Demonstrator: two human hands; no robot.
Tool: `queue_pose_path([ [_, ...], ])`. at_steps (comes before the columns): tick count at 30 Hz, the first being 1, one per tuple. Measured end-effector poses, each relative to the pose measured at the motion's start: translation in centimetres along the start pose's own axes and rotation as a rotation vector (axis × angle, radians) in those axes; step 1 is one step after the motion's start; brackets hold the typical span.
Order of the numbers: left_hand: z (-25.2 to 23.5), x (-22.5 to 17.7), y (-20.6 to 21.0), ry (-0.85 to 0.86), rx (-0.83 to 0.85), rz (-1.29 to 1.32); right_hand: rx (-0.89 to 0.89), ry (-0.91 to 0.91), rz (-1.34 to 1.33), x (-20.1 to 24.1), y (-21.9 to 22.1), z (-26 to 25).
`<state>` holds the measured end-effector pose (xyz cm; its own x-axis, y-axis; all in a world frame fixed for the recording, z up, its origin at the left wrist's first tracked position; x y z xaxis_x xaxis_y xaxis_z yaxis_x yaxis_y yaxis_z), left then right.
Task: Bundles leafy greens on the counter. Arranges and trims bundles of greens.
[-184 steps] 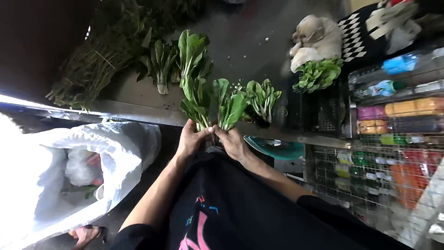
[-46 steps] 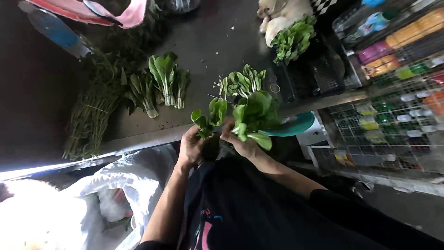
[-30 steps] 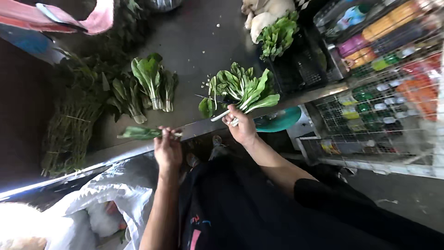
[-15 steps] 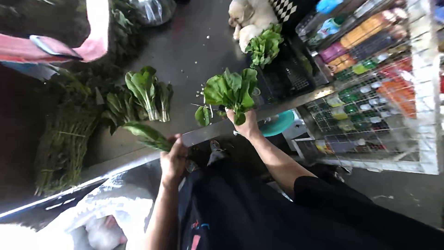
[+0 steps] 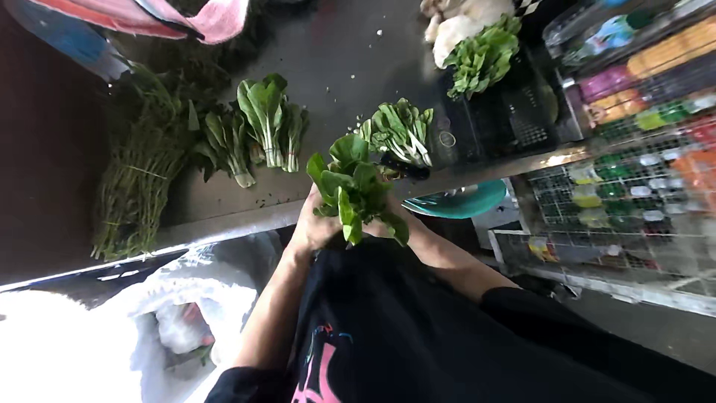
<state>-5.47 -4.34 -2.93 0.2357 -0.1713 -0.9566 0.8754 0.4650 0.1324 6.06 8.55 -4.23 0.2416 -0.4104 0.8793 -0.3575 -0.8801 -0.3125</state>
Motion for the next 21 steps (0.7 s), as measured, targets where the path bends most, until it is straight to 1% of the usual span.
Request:
queue_pose_path([
  [2,-0.2,-0.3,-0.1,0.039,0.006,-0.072,0.054,0.055,0.028,-1.1,0.2,0.5],
  [6,-1.3,1.9,-0.3,0.038,0.009,-0.101,0.084,0.167,-0.039,-1.0,0.7,0.2],
  [8,-2.0,2.7,-0.3,-0.024,0.02,-0.106,0.076,0.139,-0.12,-0.5,0.9,-0.2],
  [9,-2.4,3.3,-0.3,-0.068,0.012,-0.108,0.073,0.174,-0.122,-0.7,1.1,-0.2],
  [10,-2.7,3.9,-0.4,-0.122,0.002,-0.097,0.07,0.237,-0.063,-0.9,1.2,-0.2],
  [11,-3.0,4.5,-0.5,-0.173,-0.029,-0.076,0.085,0.302,-0.003,-1.1,1.4,-0.3],
  [13,-3.3,5.4,-0.4,-0.24,-0.09,0.007,0.077,0.347,0.101,-1.4,1.8,-0.6],
  [16,-3.7,6.6,-0.1,-0.244,-0.191,0.258,0.074,0.47,0.172,-1.7,2.5,-0.9],
  [18,-3.8,7.1,-0.2,-0.264,-0.239,0.352,0.05,0.451,0.195,-1.9,2.6,-0.5],
  [20,-3.7,7.6,-0.5,-0.307,-0.276,0.39,0.043,0.337,0.259,-1.8,2.3,-0.1],
  [21,-3.6,7.7,-0.7,-0.318,-0.287,0.396,0.019,0.249,0.297,-1.6,2.1,0.0],
])
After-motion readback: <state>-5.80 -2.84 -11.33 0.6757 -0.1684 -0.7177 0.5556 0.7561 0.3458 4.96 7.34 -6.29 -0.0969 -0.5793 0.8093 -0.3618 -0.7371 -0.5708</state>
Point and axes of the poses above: each hand's wrist, its own z-axis away from the middle knuckle, its own y-axis out of the palm, x = y × z, the point moved 4 cm from there along -z, towards the middle knuckle, and after that the axes turned 15 degrees about -y, right-handed, at the moved point
